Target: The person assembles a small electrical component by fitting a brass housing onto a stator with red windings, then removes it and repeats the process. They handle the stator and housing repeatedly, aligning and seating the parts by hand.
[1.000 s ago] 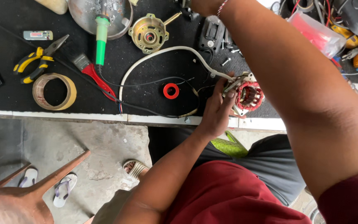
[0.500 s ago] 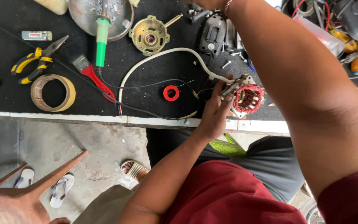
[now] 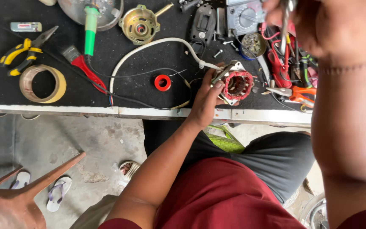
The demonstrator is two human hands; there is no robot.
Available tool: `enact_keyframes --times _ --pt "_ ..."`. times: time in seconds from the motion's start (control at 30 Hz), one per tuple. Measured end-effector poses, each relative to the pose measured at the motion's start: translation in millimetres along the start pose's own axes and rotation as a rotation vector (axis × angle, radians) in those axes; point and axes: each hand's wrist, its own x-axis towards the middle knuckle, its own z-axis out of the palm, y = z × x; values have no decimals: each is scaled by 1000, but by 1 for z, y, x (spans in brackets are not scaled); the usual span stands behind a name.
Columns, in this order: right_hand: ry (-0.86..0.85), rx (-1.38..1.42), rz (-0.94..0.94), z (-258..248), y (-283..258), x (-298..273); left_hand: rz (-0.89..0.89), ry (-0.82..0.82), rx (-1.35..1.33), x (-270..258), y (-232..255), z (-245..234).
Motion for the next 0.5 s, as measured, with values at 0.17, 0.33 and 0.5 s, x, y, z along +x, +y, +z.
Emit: enact_keyframes --times 0.17,0.33,0.5 --pt "150 614 199 7 -7 -86 13 -50 -23 -1 4 2" --pt "173 641 292 14 21 -147 28 -72 -73 3 -4 -2" --pt "163 516 426 19 32 -183 60 -75 -74 1 -11 -4"
